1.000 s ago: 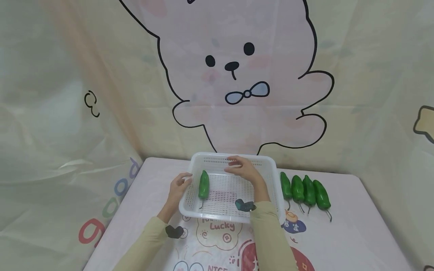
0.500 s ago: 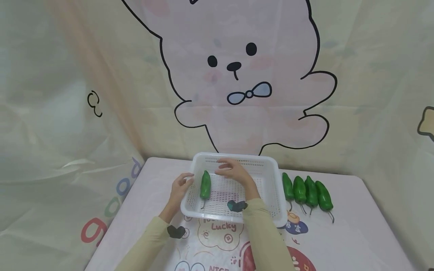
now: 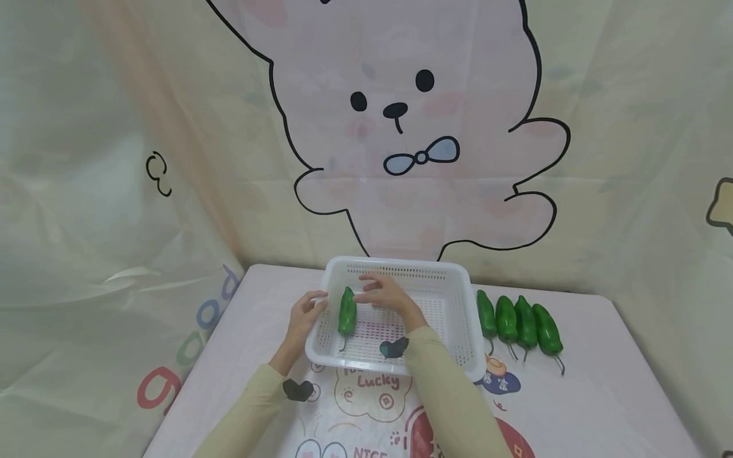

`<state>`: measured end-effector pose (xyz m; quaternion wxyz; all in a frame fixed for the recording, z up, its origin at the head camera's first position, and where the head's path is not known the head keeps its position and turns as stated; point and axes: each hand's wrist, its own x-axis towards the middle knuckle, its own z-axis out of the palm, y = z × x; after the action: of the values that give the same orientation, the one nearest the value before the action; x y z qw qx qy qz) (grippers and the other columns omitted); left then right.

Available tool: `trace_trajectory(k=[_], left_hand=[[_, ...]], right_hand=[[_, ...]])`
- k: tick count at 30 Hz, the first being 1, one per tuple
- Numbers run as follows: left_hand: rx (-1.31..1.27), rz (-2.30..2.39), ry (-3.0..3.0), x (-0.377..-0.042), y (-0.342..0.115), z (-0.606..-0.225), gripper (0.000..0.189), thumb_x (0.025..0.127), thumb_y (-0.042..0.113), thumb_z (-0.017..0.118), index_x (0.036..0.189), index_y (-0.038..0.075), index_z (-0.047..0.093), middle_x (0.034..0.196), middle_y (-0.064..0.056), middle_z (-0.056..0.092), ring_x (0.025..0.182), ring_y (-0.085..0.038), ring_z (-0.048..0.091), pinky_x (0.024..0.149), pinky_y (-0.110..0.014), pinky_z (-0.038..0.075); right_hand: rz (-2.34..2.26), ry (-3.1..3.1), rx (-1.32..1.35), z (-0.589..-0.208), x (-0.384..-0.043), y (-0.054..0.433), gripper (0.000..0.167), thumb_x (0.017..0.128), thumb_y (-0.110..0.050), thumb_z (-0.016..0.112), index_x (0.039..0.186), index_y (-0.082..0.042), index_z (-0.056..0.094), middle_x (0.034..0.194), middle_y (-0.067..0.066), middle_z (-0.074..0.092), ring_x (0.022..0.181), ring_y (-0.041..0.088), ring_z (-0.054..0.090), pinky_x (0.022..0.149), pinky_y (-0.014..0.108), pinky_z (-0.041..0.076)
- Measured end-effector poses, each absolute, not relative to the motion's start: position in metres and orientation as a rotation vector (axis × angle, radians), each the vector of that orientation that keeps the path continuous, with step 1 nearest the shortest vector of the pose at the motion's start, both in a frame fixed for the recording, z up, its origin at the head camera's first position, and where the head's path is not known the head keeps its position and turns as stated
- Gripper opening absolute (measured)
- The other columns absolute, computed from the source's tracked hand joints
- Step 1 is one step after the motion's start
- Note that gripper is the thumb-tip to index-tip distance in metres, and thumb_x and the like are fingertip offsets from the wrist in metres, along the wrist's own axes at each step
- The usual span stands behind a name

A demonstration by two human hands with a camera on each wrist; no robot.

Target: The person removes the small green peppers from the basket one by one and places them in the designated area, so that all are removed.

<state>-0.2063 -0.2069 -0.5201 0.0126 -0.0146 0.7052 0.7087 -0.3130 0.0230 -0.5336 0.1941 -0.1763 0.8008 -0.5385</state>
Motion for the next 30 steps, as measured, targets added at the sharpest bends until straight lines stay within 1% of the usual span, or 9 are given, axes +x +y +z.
trace_trajectory(k=[4, 10, 18, 23, 26, 30], left_hand=[[-0.070, 2.222, 2.190, -0.207, -0.206, -0.519, 0.039, 0.107, 0.016, 0.054, 0.138, -0.006, 0.048, 0.136, -0.037, 0.048, 0.121, -0.055, 0.053, 0.095, -0.059, 0.054], [-0.075, 2.245, 2.163, -0.207, -0.206, -0.520, 0.038, 0.106, 0.014, 0.055, 0.138, -0.006, 0.048, 0.136, -0.037, 0.049, 0.121, -0.056, 0.052, 0.096, -0.060, 0.053], [-0.026, 2.227, 2.185, -0.206, -0.206, -0.521, 0.038, 0.107, 0.013, 0.052, 0.138, -0.007, 0.047, 0.133, -0.039, 0.049, 0.118, -0.057, 0.054, 0.093, -0.060, 0.054], [-0.043, 2.226, 2.181, -0.206, -0.207, -0.520, 0.037, 0.107, 0.012, 0.053, 0.138, -0.007, 0.048, 0.133, -0.039, 0.049, 0.118, -0.057, 0.054, 0.094, -0.061, 0.054], [-0.051, 2.242, 2.165, -0.211, -0.209, -0.530, 0.036, 0.107, 0.012, 0.053, 0.138, -0.007, 0.048, 0.133, -0.040, 0.049, 0.118, -0.058, 0.053, 0.094, -0.062, 0.053], [-0.069, 2.271, 2.167, -0.218, -0.210, -0.546, 0.034, 0.107, 0.013, 0.053, 0.137, -0.003, 0.050, 0.131, -0.038, 0.051, 0.116, -0.056, 0.055, 0.092, -0.060, 0.055]], right_hand=[[-1.530, 2.207, -0.524, -0.537, -0.313, 0.018, 0.071, 0.087, -0.024, 0.083, 0.148, -0.008, 0.051, 0.140, 0.025, 0.053, 0.126, 0.038, 0.054, 0.090, 0.047, 0.059], [-1.545, 2.171, -0.501, -0.539, -0.311, 0.012, 0.074, 0.084, -0.025, 0.086, 0.148, -0.010, 0.051, 0.140, 0.025, 0.053, 0.126, 0.038, 0.054, 0.090, 0.047, 0.059], [-1.569, 2.093, -0.457, -0.544, -0.304, 0.004, 0.075, 0.084, -0.020, 0.086, 0.148, -0.007, 0.049, 0.136, 0.025, 0.054, 0.120, 0.040, 0.058, 0.089, 0.050, 0.059], [-1.599, 2.062, -0.495, -0.544, -0.301, 0.001, 0.070, 0.087, -0.013, 0.083, 0.147, -0.002, 0.048, 0.133, 0.028, 0.055, 0.118, 0.041, 0.059, 0.088, 0.052, 0.060], [-1.609, 2.040, -0.525, -0.543, -0.300, -0.001, 0.067, 0.088, -0.010, 0.081, 0.146, -0.001, 0.049, 0.133, 0.029, 0.054, 0.118, 0.041, 0.058, 0.088, 0.053, 0.059], [-1.617, 2.030, -0.546, -0.542, -0.298, -0.004, 0.063, 0.090, -0.006, 0.078, 0.145, 0.001, 0.050, 0.134, 0.030, 0.053, 0.117, 0.040, 0.057, 0.090, 0.054, 0.058]])
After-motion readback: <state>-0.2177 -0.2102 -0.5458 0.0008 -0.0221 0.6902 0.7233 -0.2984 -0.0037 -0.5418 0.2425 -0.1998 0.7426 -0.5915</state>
